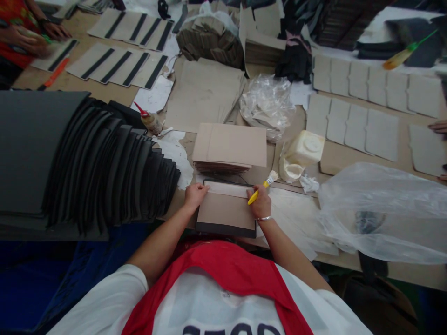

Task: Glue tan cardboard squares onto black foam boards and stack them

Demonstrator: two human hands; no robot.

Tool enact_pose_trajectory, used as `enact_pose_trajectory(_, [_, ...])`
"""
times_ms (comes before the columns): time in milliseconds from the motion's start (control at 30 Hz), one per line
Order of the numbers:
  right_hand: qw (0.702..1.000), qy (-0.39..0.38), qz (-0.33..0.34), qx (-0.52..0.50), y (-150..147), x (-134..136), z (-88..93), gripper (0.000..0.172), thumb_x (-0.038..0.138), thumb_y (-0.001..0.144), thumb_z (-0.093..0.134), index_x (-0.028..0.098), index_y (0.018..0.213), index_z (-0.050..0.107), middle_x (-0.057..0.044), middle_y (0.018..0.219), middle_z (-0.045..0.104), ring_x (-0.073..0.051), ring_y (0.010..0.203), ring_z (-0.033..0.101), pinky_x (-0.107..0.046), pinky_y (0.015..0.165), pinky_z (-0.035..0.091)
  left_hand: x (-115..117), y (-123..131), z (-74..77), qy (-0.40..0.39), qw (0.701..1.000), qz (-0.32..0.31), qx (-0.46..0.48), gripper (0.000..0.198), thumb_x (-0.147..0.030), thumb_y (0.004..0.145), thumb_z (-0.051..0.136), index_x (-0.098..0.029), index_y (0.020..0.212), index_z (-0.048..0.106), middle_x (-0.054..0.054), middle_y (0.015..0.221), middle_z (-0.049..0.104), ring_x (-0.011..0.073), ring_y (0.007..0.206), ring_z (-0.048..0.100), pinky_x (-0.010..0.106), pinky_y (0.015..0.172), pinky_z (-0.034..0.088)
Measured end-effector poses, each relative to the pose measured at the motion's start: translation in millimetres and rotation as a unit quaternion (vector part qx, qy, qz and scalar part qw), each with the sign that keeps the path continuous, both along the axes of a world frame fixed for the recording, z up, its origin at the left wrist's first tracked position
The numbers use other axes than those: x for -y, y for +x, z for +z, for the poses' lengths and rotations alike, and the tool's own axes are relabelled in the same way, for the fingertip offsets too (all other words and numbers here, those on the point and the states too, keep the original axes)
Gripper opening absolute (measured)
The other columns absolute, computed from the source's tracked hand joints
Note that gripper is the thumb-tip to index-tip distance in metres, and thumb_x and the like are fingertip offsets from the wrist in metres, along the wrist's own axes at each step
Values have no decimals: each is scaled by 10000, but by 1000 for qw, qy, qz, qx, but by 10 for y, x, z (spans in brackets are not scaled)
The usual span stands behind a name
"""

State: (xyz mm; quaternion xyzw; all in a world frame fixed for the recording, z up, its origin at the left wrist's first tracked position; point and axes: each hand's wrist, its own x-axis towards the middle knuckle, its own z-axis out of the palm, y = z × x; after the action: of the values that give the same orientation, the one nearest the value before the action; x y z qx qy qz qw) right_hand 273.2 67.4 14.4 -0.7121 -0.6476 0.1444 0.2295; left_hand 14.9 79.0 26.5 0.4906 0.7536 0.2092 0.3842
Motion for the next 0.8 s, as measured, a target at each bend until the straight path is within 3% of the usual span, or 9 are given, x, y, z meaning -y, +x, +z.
enact_pose_trajectory(367, [997,-69,-35,7,-39,-41,13,266,358,824,511,169,1012,516,-74,833,634,-195,685,576,-287,619,417,-18,8,-20,-17,999,-21,-46,336,-451,755,543,-150,654,655,21,627,629,139,615,551,237,553,328])
enact_pose_trajectory(600, [998,-58,-24,20,-56,-26,9,257,330,827,515,158,1018,527,-69,815,635,-190,714,587,-277,645,423,-27,27,-14,-18,995,-44,-86,327,-446,768,529,-160,665,651,25,649,638,148,636,569,244,571,336])
enact_pose_trajectory(800, [998,-44,-19,48,-26,-17,-54,280,338,826,532,152,1035,538,-77,826,630,-202,739,580,-296,665,438,-16,6,57,-13,981,-94,-167,324,-455,810,499,-174,759,652,59,745,654,202,737,602,278,640,397])
